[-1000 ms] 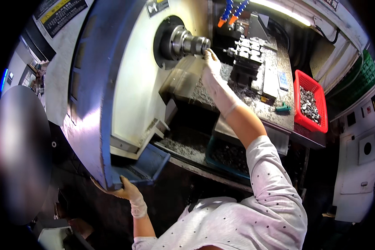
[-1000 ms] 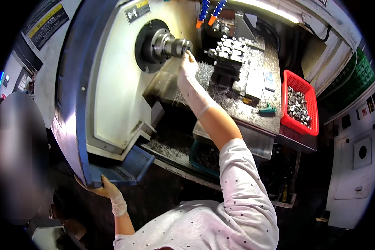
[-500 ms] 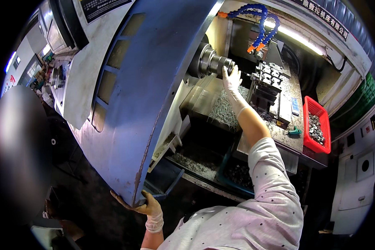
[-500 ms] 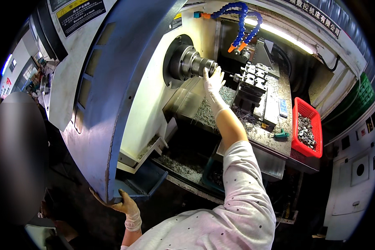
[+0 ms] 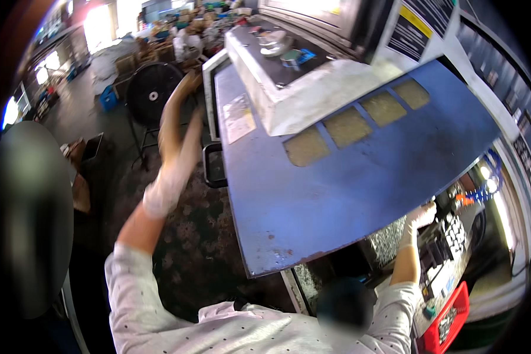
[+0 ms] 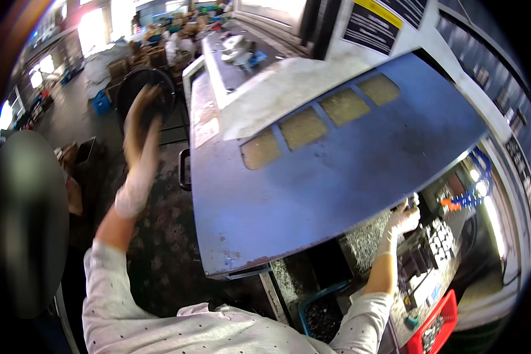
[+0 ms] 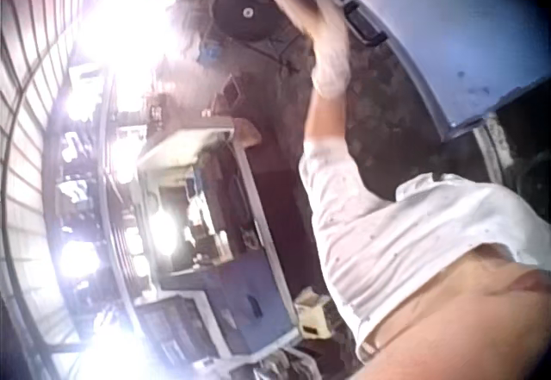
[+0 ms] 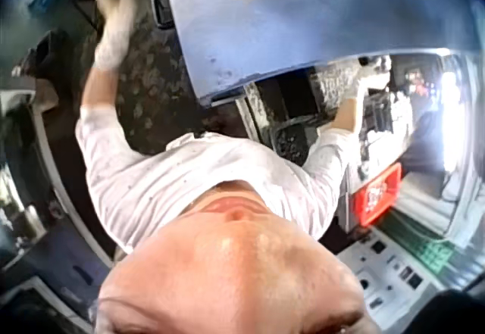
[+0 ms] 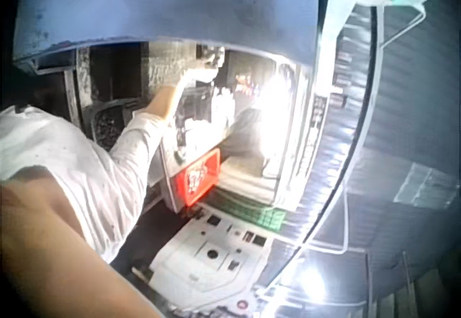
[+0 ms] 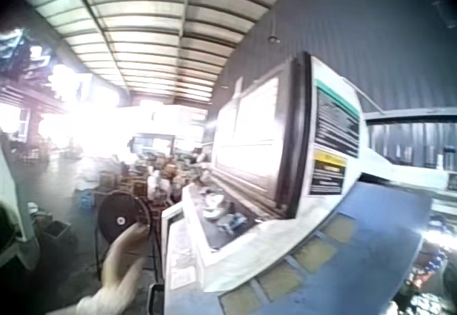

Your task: The person operates a CNC lathe in a workshop, repeatedly opening the machine door, loading small metal parts into the chuck, and closing the door to run the cycle. They handle parts one at a time, placing finished pieces into a red basket.

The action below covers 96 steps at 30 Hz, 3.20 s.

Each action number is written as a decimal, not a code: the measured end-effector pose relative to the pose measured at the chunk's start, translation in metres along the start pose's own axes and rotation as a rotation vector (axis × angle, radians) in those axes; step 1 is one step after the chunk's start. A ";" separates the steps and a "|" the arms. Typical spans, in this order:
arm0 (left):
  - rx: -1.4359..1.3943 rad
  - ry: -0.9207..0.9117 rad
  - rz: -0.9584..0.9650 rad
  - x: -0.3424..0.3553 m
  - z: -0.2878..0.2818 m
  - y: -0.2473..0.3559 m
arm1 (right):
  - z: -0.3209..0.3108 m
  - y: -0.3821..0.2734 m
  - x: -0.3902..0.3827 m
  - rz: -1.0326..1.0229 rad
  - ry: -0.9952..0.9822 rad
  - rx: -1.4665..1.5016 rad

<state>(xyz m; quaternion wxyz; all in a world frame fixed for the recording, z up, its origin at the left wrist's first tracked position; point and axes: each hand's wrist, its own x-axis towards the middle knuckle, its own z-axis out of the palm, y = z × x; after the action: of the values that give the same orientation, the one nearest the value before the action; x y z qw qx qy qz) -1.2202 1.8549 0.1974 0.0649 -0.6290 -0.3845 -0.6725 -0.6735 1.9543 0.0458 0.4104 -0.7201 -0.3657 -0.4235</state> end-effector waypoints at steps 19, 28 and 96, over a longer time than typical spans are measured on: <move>0.422 -0.350 0.301 0.133 0.045 -0.079 | 0.020 -0.002 -0.003 0.132 -0.277 0.084; 0.206 -0.076 0.540 0.088 0.075 -0.010 | -0.018 -0.008 -0.019 0.432 -0.418 0.511; 2.900 1.319 -0.502 -0.336 -0.816 0.204 | -1.248 -0.924 -0.607 -2.745 -2.344 1.840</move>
<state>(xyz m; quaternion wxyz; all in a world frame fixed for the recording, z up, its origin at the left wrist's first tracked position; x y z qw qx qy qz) -1.6854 1.0908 0.0559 -0.6149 -0.4191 0.6595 -0.1063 -2.0946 1.0876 0.1330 0.3344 -0.4863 0.6637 -0.4596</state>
